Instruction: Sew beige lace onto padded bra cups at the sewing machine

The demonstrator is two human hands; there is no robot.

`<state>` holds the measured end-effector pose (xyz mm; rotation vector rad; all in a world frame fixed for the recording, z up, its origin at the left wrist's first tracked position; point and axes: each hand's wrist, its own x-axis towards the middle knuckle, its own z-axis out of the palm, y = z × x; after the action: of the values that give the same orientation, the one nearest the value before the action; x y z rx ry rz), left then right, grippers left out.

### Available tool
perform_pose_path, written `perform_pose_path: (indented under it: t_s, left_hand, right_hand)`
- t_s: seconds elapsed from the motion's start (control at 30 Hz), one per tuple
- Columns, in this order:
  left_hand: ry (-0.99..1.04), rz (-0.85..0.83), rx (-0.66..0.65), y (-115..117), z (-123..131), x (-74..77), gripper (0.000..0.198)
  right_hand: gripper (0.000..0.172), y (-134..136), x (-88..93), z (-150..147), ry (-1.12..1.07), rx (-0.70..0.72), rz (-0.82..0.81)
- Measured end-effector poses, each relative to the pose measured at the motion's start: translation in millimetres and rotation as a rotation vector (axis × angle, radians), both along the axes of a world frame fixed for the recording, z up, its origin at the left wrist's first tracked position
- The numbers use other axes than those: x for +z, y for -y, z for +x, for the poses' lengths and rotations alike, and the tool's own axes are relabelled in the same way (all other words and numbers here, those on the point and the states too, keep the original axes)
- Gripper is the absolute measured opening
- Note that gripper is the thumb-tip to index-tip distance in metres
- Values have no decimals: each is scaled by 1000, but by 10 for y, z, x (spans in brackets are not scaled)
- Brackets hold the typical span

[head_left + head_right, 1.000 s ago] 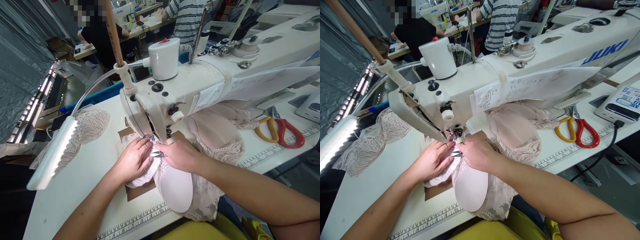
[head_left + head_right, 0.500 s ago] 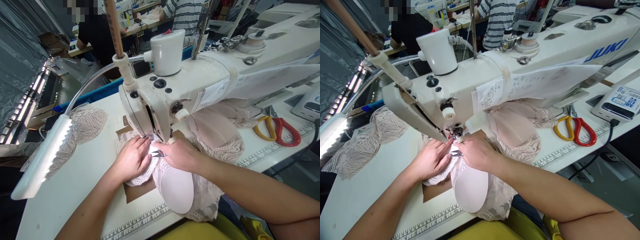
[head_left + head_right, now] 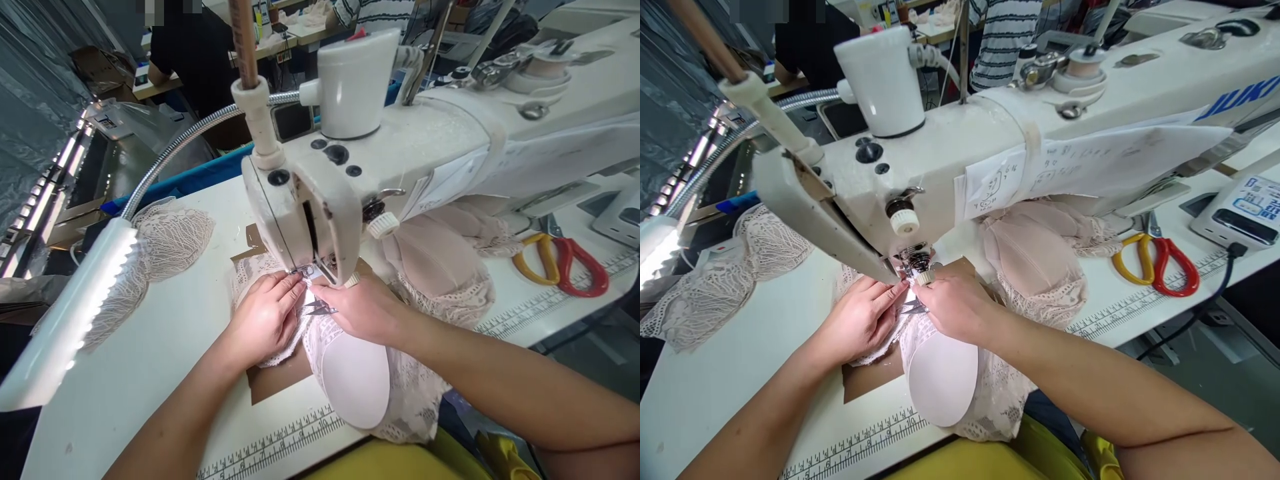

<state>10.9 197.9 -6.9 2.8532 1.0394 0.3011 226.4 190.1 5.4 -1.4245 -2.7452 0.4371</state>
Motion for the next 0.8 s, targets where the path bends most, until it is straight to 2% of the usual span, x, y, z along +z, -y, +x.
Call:
perform_pose_path:
  t_s: [0.23,0.4,0.67,0.8]
  left_hand:
    - [23,1,16,-42,-16,-8,37]
    - [26,0,14,-43,-8,-21,37]
    - [48,-16,48,-45,15,0,33]
    - [41,1,88,-48,9,-9,34]
  right_hand:
    - [46,2,-24,7,-3,23,14]
    - [37,-2,-31,1,-4,18,16]
    - [41,5,0,-11,4,0,15]
    - [28,-30,103,42,-49,-52,-39]
